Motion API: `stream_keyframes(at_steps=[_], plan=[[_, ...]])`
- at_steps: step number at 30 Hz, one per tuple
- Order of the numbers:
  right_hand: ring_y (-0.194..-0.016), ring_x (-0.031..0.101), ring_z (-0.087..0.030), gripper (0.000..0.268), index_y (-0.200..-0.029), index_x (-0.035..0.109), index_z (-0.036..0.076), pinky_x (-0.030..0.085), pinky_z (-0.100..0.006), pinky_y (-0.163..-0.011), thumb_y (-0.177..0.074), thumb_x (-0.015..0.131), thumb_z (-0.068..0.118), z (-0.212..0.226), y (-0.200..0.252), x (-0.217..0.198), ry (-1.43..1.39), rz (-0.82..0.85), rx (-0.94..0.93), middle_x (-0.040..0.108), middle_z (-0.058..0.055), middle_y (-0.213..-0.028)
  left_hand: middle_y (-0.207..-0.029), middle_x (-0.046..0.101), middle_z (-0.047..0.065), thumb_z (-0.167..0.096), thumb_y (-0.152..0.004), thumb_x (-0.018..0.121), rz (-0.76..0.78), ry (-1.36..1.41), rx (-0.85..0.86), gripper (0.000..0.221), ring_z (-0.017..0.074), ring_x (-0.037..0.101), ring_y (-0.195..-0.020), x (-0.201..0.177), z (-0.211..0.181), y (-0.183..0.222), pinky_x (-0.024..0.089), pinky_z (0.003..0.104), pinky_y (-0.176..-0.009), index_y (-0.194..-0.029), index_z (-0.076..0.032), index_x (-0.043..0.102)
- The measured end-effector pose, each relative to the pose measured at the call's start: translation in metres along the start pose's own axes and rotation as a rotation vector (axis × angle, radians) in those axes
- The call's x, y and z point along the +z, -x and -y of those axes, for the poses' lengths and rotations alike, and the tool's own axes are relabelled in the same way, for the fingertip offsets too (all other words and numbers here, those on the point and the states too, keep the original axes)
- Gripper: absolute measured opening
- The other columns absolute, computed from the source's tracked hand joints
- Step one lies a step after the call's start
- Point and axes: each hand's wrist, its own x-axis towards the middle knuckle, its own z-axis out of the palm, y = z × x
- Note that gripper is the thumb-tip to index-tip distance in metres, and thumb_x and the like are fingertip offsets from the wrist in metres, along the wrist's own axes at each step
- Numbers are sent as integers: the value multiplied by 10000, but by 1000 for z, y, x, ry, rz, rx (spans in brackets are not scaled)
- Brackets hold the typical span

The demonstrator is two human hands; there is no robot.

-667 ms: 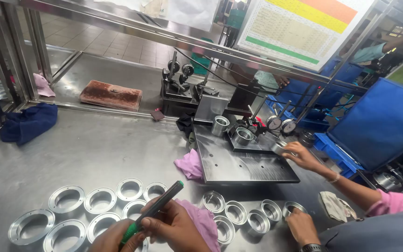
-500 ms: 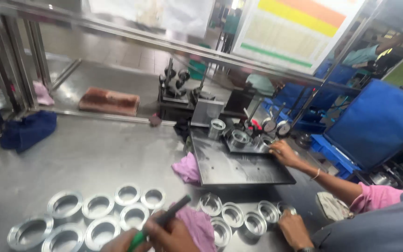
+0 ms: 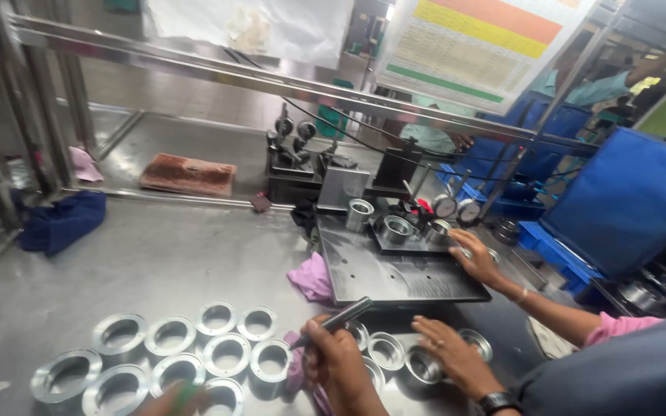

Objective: The recorder is inspecting, marking, and cleaning metal rings at a quality control station in a metal fabrication facility.

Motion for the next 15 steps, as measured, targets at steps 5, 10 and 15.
stream_keyframes(at_steps=[5,10,15], plan=[[-562,580,-172,199,-1055,573,83,481,-315,-521,-962,655,239,-17,5,5,94,29,68,579,-55,-686,-941,782,192,-467,-914,642,-93,63,-40,465,286,740,-961,-24,24,-33,543,439,-845,-1060,-39,754],[-648,590,-112,191,-1088,606,58,476,-295,-538,-1001,665,217,-28,2,14,290,212,112,580,-9,-747,-739,582,218,-441,-949,709,-493,-455,88,434,333,604,-703,-60,21,-22,541,478,-726,-962,-10,761],[-622,568,-82,258,-1123,678,92,418,-246,-517,-935,707,267,-16,0,37,631,198,69,633,10,-745,-1011,609,249,-348,-973,601,-477,-521,263,356,441,604,-930,-75,-77,26,501,533,-775,-1008,0,668]])
